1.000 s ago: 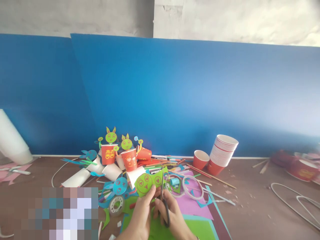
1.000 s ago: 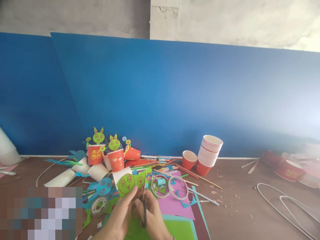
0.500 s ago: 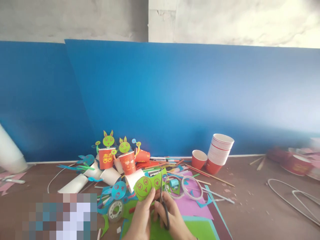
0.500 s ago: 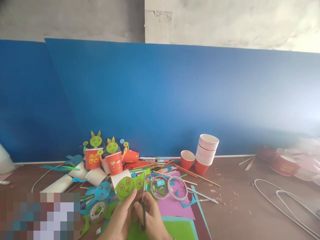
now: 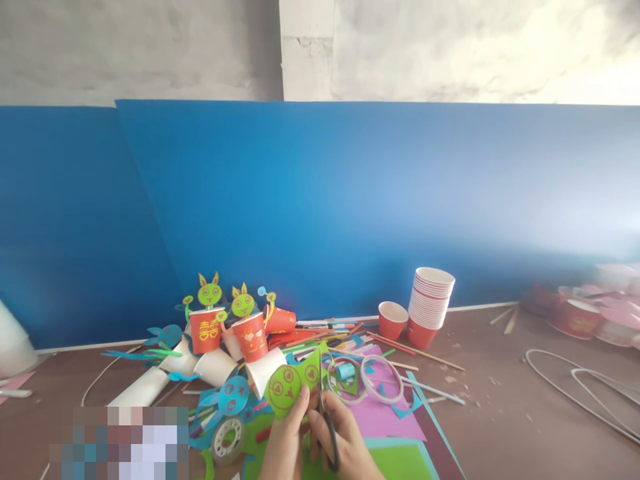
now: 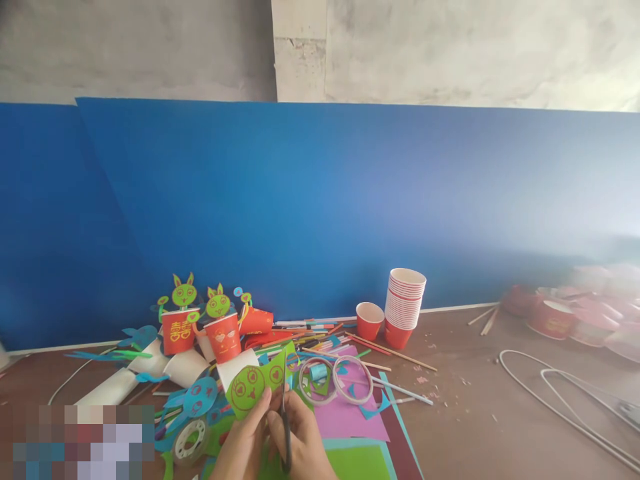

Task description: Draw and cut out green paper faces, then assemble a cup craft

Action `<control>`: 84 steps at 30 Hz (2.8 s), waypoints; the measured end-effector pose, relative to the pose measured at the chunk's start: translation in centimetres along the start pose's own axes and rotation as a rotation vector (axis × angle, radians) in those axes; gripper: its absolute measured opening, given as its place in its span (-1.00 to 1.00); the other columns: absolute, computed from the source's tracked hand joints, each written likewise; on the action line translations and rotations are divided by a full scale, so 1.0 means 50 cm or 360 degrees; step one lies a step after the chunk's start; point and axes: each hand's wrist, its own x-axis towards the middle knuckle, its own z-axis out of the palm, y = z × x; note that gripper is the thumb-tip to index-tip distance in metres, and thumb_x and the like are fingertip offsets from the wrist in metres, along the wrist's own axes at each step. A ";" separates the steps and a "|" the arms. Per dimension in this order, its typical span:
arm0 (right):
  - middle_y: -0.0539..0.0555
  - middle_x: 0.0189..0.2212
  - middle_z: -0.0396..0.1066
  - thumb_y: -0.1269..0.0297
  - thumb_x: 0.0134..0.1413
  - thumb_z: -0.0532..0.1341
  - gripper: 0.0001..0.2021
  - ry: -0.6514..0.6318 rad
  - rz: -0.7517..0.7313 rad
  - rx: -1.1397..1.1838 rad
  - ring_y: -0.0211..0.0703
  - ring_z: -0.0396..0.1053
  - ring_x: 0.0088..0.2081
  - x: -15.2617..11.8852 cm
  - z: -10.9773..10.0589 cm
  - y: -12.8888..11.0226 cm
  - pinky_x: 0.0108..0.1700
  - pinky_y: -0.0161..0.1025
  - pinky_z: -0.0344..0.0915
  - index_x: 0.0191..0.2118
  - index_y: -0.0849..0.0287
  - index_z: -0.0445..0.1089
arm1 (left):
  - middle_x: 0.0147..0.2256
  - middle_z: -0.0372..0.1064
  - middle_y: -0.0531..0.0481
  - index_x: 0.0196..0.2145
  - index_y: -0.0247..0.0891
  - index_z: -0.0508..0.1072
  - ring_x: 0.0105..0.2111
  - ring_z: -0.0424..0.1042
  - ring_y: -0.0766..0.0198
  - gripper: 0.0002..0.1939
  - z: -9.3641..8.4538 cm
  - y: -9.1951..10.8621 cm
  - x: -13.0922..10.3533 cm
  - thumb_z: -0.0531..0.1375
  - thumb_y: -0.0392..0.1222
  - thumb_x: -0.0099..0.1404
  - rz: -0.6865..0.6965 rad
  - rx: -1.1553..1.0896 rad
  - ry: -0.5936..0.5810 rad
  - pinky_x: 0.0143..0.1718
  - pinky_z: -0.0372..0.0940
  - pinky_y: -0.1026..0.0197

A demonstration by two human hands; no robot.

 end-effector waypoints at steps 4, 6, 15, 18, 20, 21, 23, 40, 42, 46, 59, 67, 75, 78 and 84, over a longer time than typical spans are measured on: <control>-0.16 -0.70 0.14 -0.25 -0.07 0.16 -0.51 -0.0003 -0.0039 0.0023 -0.40 0.11 -0.68 0.000 0.000 -0.002 -0.69 -0.45 0.00 -0.42 0.15 0.18 | -0.46 0.50 -0.10 -0.12 -0.30 0.47 -0.46 0.50 0.11 -0.37 -0.002 -0.008 0.007 0.36 0.14 -0.09 -0.0028 0.0031 0.0033 -0.50 0.32 0.23; -0.16 -0.70 0.14 -0.23 -0.08 0.18 -0.52 0.0008 -0.0039 0.0030 -0.40 0.11 -0.69 0.000 0.002 -0.004 -0.69 -0.45 0.00 -0.43 0.14 0.17 | -0.49 0.49 -0.08 -0.13 -0.29 0.48 -0.48 0.49 0.12 -0.38 -0.003 -0.009 0.008 0.35 0.15 -0.09 -0.0048 0.0039 0.0041 -0.52 0.31 0.23; -0.16 -0.66 0.12 -0.16 -0.09 0.24 -0.55 0.0048 -0.0050 0.0066 -0.44 0.09 -0.71 0.000 0.006 -0.001 -0.71 -0.46 0.01 -0.46 0.14 0.15 | -0.56 0.45 -0.03 -0.17 -0.36 0.49 -0.54 0.46 0.18 -0.36 -0.003 -0.006 -0.003 0.35 0.18 -0.10 -0.0041 0.0052 0.0042 -0.60 0.21 0.30; -0.14 -0.64 0.15 -0.19 -0.09 0.22 -0.54 0.0015 -0.0061 0.0053 -0.42 0.12 -0.70 -0.001 0.004 -0.004 -0.71 -0.45 0.00 -0.45 0.14 0.16 | -0.52 0.47 -0.05 -0.17 -0.35 0.49 -0.51 0.47 0.17 -0.39 -0.002 -0.006 -0.003 0.37 0.13 -0.09 -0.0023 0.0024 0.0049 -0.58 0.23 0.29; -0.13 -0.64 0.17 -0.22 -0.08 0.19 -0.53 0.0004 -0.0054 0.0041 -0.42 0.11 -0.69 -0.001 0.003 -0.007 -0.70 -0.45 -0.01 -0.44 0.14 0.17 | -0.49 0.49 -0.06 -0.16 -0.33 0.48 -0.48 0.49 0.15 -0.42 -0.001 -0.007 -0.003 0.37 0.09 -0.08 0.0001 -0.0004 0.0062 -0.54 0.28 0.27; -0.14 -0.64 0.17 -0.23 -0.07 0.18 -0.52 0.0009 -0.0049 0.0034 -0.43 0.09 -0.70 -0.001 0.003 -0.008 -0.70 -0.44 -0.02 -0.43 0.14 0.18 | -0.48 0.50 -0.07 -0.16 -0.33 0.48 -0.47 0.50 0.13 -0.43 -0.001 -0.007 -0.003 0.38 0.07 -0.08 0.0014 -0.0013 0.0068 -0.51 0.30 0.26; -0.15 -0.66 0.16 -0.25 -0.07 0.16 -0.51 0.0022 -0.0045 0.0019 -0.43 0.05 -0.71 -0.001 0.002 -0.009 -0.70 -0.44 -0.03 -0.42 0.15 0.19 | -0.45 0.51 -0.08 -0.18 -0.31 0.48 -0.43 0.52 0.10 -0.48 -0.001 -0.007 -0.002 0.39 0.02 -0.07 0.0051 -0.0028 0.0078 -0.45 0.34 0.23; -0.18 -0.70 0.07 -0.14 0.00 0.18 -0.59 0.0069 -0.0026 0.0003 -0.43 0.01 -0.72 0.004 -0.007 0.018 -0.69 -0.46 0.01 -0.42 0.17 0.20 | -0.26 0.53 -0.19 -0.21 -0.33 0.50 -0.23 0.49 0.01 -0.42 -0.017 -0.005 0.015 0.42 0.05 -0.17 0.0264 0.0070 0.0139 -0.25 0.34 0.15; -0.19 -0.72 0.04 -0.14 0.00 0.17 -0.58 0.0077 -0.0019 -0.0026 -0.44 0.00 -0.72 0.005 -0.008 0.016 -0.69 -0.46 0.00 -0.44 0.17 0.20 | -0.26 0.53 -0.20 -0.22 -0.35 0.51 -0.22 0.48 0.01 -0.41 -0.018 -0.003 0.016 0.41 0.08 -0.18 0.0260 0.0127 0.0145 -0.26 0.33 0.16; -0.20 -0.74 0.03 -0.19 -0.08 0.20 -0.54 0.0100 0.0027 -0.0077 -0.43 0.01 -0.74 0.006 -0.009 0.005 -0.71 -0.45 -0.01 -0.45 0.16 0.19 | -0.28 0.53 -0.19 -0.29 -0.37 0.54 -0.24 0.47 0.04 -0.40 -0.019 0.006 0.017 0.39 0.15 -0.21 0.0312 0.0253 0.0200 -0.28 0.29 0.18; -0.17 -0.74 0.11 -0.19 -0.07 0.20 -0.55 0.0035 0.0027 -0.0082 -0.42 0.03 -0.74 0.004 -0.005 0.007 -0.72 -0.45 -0.03 -0.42 0.16 0.21 | -0.38 0.54 -0.16 -0.32 -0.34 0.53 -0.30 0.50 -0.01 -0.49 -0.029 -0.002 0.037 0.41 0.05 -0.21 0.0522 0.0320 0.0301 -0.23 0.35 0.10; -0.17 -0.73 0.09 -0.20 -0.08 0.19 -0.54 0.0075 0.0027 -0.0056 -0.41 0.05 -0.72 0.003 -0.008 0.003 -0.70 -0.45 -0.01 -0.46 0.15 0.18 | -0.31 0.55 -0.18 -0.21 -0.34 0.52 -0.23 0.50 -0.07 -0.41 -0.022 0.007 0.029 0.40 0.04 -0.20 0.0581 0.0363 0.0243 -0.15 0.35 0.03; -0.20 -0.73 0.06 -0.08 -0.07 0.25 -0.61 0.0087 0.0031 -0.0109 -0.42 0.04 -0.74 0.008 -0.018 0.018 -0.70 -0.44 0.03 -0.45 0.16 0.20 | -0.24 0.53 -0.23 -0.24 -0.36 0.54 -0.12 0.44 -0.12 -0.45 0.000 0.034 0.000 0.40 0.03 -0.18 0.0607 0.0399 0.0209 0.00 0.24 -0.02; -0.19 -0.71 0.06 -0.07 -0.07 0.25 -0.62 0.0093 0.0030 -0.0103 -0.43 0.05 -0.73 0.009 -0.021 0.017 -0.69 -0.44 0.04 -0.46 0.17 0.21 | -0.25 0.54 -0.23 -0.23 -0.35 0.54 -0.11 0.43 -0.12 -0.44 0.002 0.037 0.001 0.40 0.03 -0.19 0.0615 0.0411 0.0212 0.00 0.24 -0.03; -0.20 -0.74 0.06 -0.09 -0.10 0.26 -0.60 0.0094 0.0049 -0.0082 -0.42 0.05 -0.76 0.013 -0.021 0.018 -0.70 -0.44 0.02 -0.46 0.16 0.21 | -0.28 0.54 -0.22 -0.22 -0.35 0.54 -0.16 0.46 -0.11 -0.43 -0.011 0.031 0.013 0.40 0.05 -0.18 0.0617 0.0453 0.0191 -0.02 0.26 -0.05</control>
